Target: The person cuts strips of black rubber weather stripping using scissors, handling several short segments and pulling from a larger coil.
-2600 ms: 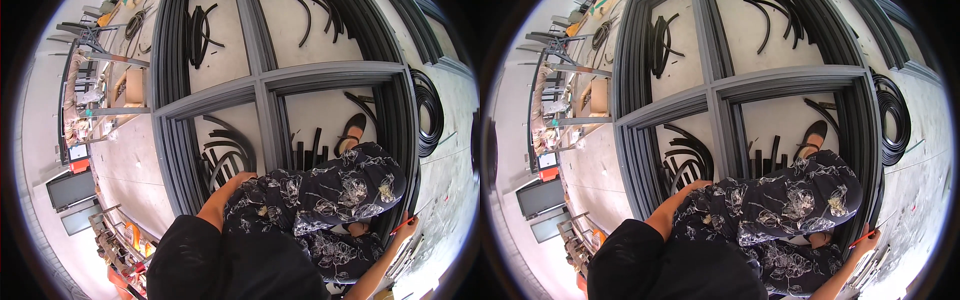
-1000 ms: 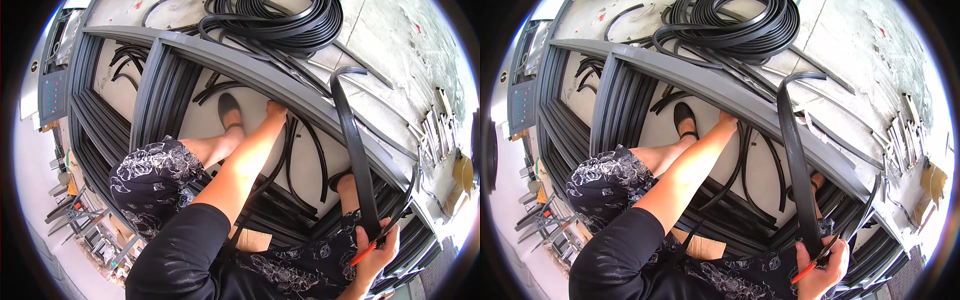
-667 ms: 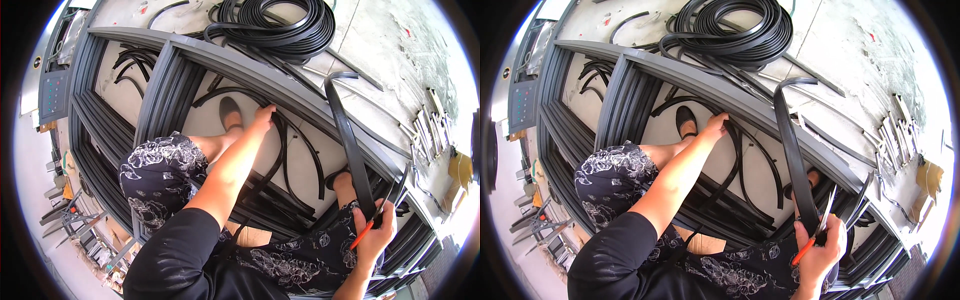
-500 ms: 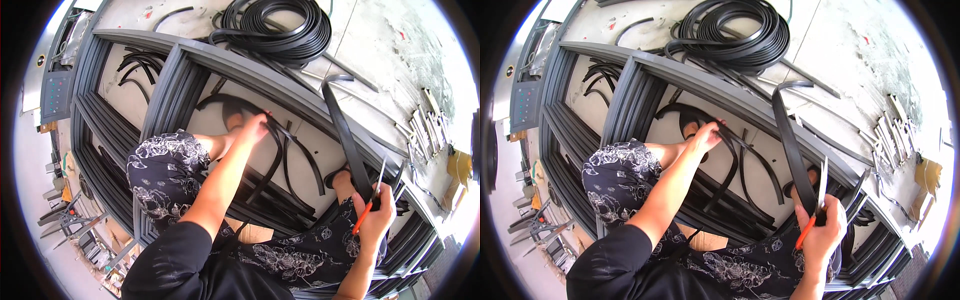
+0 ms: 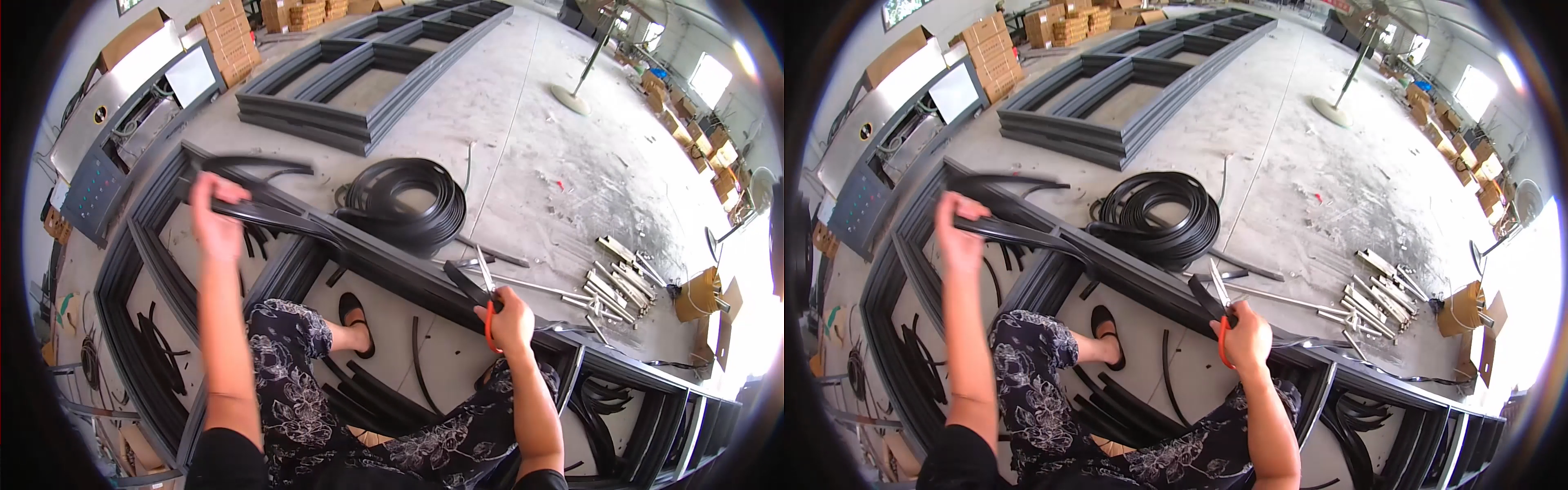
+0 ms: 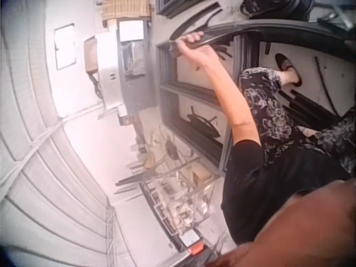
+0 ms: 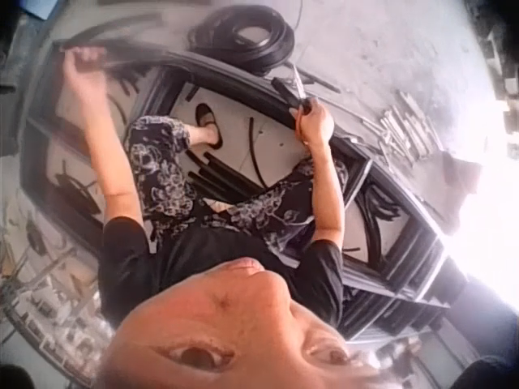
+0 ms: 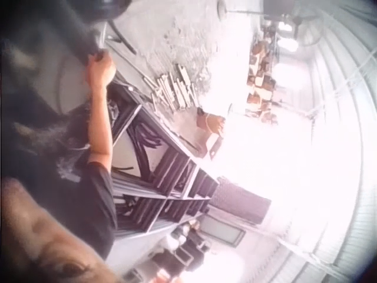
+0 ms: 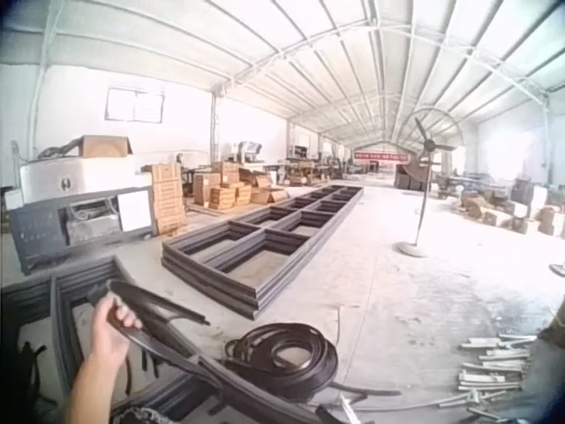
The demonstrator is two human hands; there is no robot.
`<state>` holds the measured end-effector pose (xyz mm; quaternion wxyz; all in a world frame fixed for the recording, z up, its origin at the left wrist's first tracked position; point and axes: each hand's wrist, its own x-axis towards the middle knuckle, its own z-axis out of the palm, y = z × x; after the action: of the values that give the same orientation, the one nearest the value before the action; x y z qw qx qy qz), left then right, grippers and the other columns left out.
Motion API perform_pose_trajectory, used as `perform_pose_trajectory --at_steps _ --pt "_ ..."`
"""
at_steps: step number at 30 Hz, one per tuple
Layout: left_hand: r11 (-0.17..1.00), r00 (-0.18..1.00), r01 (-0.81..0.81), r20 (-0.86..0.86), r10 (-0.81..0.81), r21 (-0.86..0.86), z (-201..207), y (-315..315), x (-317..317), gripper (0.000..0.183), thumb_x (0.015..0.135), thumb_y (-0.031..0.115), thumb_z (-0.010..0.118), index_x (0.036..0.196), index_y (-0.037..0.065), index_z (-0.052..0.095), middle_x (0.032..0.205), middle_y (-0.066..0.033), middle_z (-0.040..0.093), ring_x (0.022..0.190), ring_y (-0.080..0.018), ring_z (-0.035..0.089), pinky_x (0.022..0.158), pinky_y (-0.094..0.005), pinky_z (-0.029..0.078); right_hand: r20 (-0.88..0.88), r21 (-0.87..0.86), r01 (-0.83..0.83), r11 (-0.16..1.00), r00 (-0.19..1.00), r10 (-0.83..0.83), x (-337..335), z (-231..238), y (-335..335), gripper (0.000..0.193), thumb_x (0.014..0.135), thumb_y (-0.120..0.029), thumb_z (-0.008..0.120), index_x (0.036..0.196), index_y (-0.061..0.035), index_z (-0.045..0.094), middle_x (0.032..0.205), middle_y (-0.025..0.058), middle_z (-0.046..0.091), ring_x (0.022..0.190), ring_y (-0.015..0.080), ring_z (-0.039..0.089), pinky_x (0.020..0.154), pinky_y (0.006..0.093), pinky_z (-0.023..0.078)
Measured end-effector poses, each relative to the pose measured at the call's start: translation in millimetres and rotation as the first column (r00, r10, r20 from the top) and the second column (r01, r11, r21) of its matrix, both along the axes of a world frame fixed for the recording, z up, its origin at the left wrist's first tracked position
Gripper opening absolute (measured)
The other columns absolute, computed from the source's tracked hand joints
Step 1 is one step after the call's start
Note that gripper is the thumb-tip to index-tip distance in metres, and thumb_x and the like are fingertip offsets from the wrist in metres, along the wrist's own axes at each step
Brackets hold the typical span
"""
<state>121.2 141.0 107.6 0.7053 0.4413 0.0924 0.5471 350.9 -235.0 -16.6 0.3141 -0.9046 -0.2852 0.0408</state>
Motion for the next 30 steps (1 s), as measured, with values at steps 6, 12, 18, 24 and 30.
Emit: perform_pose_trajectory --at_steps 6,12,18,24,30 --pt "0.953 0.985 -0.137 -0.063 0.16 0.27 138.0 14.4 -146.9 0.016 0.091 0.02 0.056 0.082 0.008 0.049 0.065 0.0022 0.036 0.059 -0.0085 0.034 0.06 -0.0248 0.031 0.033 0.024 -0.013 1.0 0.999 0.013 1.9 -3.8 12.3 0.04 0.061 -0.024 0.081 0.09 -0.0048 0.061 0.08 0.0142 0.066 0.079 0.0351 0.063 0.07 0.0411 0.049" --pt "0.758 0.71 -0.598 -0.267 0.652 0.261 113.6 -47.6 -311.3 0.02 0.092 0.022 0.055 0.078 0.009 0.049 0.062 0.0017 0.037 0.056 -0.009 0.038 0.058 -0.0256 0.035 0.046 -0.095 0.014 0.995 0.999 -0.01 0.1 -2.3 22.3 0.041 0.061 -0.029 0.081 0.088 -0.0067 0.06 0.082 0.0147 0.066 0.078 0.0341 0.063 0.068 0.0419 0.048" --pt "0.535 -0.002 -0.785 -0.865 0.502 0.312 -109.0 -151.9 -426.0 0.028 0.087 0.024 0.057 0.066 0.006 0.05 0.052 -0.0043 0.05 0.039 -0.0149 0.047 0.036 -0.0306 0.038 0.028 -0.106 -0.047 0.993 0.998 0.05 -2.0 -10.0 21.0 0.038 0.065 -0.021 0.078 0.092 -0.0034 0.059 0.079 0.015 0.064 0.076 0.034 0.062 0.067 0.0407 0.047" --pt "0.144 0.285 -0.656 -0.42 -0.862 -0.741 -237.0 -314.6 -492.1 0.023 0.085 0.015 0.064 0.07 0.003 0.052 0.055 -0.0049 0.046 0.044 -0.0147 0.044 0.041 -0.03 0.04 0.064 -0.189 -0.111 0.976 0.99 0.125 -12.1 -36.0 27.1 0.041 0.068 -0.02 0.077 0.099 -0.0011 0.057 0.081 0.0169 0.062 0.074 0.0335 0.06 0.068 0.0398 0.045" --pt "-0.52 0.916 -0.357 -0.181 -0.358 -0.776 -304.5 -424.7 -537.8 0.024 0.088 0.016 0.058 0.07 0.008 0.046 0.055 -0.0043 0.045 0.048 -0.0208 0.046 0.052 -0.0352 0.043 0.071 -0.185 -0.14 0.973 0.985 0.155 -2.0 -57.4 10.5 0.037 0.072 -0.02 0.075 0.091 0.0011 0.052 0.07 0.0143 0.055 0.062 0.03 0.052 0.062 0.0394 0.042"
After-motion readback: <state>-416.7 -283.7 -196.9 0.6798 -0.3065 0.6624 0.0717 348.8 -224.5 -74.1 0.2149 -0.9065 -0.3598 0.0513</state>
